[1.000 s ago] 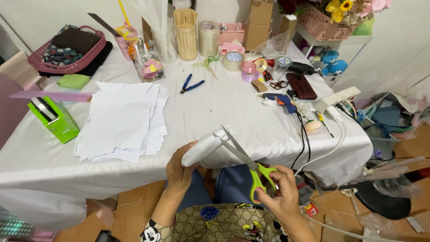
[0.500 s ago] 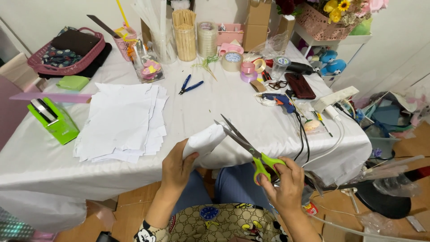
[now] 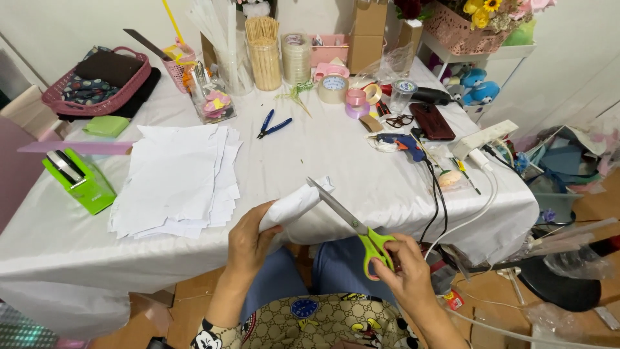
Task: Cutting a stack of white paper using scissors at a craft station.
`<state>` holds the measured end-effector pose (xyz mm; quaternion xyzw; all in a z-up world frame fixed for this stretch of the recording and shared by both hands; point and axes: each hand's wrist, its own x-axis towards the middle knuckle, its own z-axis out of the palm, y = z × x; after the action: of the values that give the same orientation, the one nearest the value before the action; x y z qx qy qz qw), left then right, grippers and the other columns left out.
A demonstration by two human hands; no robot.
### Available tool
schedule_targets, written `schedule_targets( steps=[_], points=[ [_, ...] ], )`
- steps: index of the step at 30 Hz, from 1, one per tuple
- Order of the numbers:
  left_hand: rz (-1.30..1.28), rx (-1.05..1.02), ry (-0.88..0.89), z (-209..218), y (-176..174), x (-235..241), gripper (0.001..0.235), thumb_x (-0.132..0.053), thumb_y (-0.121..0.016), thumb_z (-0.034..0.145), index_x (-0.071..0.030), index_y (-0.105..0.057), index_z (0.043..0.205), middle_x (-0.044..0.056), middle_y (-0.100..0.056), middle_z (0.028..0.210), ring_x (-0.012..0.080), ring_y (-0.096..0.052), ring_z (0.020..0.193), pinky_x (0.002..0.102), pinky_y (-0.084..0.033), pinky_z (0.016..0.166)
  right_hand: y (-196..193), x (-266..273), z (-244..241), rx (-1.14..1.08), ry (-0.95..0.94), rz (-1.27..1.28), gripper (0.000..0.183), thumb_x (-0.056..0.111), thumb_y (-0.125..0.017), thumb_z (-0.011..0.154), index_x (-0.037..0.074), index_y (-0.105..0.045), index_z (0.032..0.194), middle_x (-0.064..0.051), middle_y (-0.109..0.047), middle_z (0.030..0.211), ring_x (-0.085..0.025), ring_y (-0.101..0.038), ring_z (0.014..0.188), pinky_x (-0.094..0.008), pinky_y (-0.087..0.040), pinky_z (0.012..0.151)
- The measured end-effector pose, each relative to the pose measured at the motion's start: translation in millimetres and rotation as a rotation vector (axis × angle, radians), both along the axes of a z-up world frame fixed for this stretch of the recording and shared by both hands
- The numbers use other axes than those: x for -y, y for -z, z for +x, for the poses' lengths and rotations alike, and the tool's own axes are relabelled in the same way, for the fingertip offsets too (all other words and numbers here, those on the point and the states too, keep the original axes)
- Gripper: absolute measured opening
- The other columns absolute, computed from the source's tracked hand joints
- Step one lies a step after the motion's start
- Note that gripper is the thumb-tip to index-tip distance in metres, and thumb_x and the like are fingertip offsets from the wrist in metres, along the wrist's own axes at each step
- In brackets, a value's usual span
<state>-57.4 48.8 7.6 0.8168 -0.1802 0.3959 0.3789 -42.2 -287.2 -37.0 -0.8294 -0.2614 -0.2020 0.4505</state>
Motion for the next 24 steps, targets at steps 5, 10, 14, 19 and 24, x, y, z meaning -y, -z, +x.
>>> schedule_targets(
  steps=[5, 10, 14, 19, 24],
  points=[
    [-0.015, -0.021, 0.015, 1, 4, 0, 0.037, -0.021, -0.063, 0.1, -0.004, -0.058, 0.132, 0.014, -0.07, 0.123, 0.0302, -0.07, 0.109, 0.037, -0.06, 0.089, 7, 0, 1, -0.065, 0.009, 0.03, 0.03, 0.02, -0.077, 0.084, 0.001, -0.066, 0.105, -0.015, -0.06, 0.114, -0.011, -0.055, 0.068, -0.022, -0.045, 0.054],
    [-0.02, 0.002, 0.053, 0, 2, 2, 0.035, -0.023, -0.062, 0.101, -0.003, -0.06, 0.129, 0.013, -0.071, 0.119, 0.0288, -0.071, 0.104, 0.035, -0.061, 0.085, 4, -4, 3, -0.036, 0.034, 0.017, 0.034, 0.023, -0.081, 0.081, 0.003, -0.066, 0.104, -0.016, -0.061, 0.114, -0.017, -0.063, 0.086, -0.025, -0.05, 0.062],
    [-0.051, -0.038, 0.071, -2, 3, 9, 0.034, -0.019, -0.062, 0.099, -0.001, -0.061, 0.128, 0.015, -0.072, 0.119, 0.0299, -0.071, 0.105, 0.037, -0.06, 0.086, -4, -9, 3, -0.037, 0.016, 0.1, 0.03, 0.017, -0.079, 0.082, 0.002, -0.066, 0.105, -0.012, -0.062, 0.113, -0.009, -0.052, 0.065, -0.021, -0.045, 0.053],
    [-0.51, -0.316, -0.138, 3, -1, 19, 0.065, -0.064, -0.043, 0.096, -0.007, -0.066, 0.117, 0.002, -0.071, 0.096, 0.0147, -0.065, 0.084, 0.028, -0.05, 0.065, -10, -8, 1, -0.141, 0.015, 0.118, 0.034, 0.014, -0.077, 0.077, 0.008, -0.061, 0.107, -0.007, -0.058, 0.114, -0.013, -0.051, 0.081, -0.023, -0.042, 0.064],
    [-1.545, -0.773, -0.095, -8, -108, 28, 0.076, -0.056, -0.042, 0.088, -0.013, -0.051, 0.15, 0.007, -0.063, 0.144, 0.0227, -0.061, 0.128, 0.037, -0.051, 0.105, 8, 7, 5, -0.237, -0.003, 0.081, 0.044, 0.017, -0.08, 0.071, 0.008, -0.059, 0.109, -0.009, -0.057, 0.118, -0.012, -0.051, 0.076, -0.024, -0.043, 0.062]
  ],
)
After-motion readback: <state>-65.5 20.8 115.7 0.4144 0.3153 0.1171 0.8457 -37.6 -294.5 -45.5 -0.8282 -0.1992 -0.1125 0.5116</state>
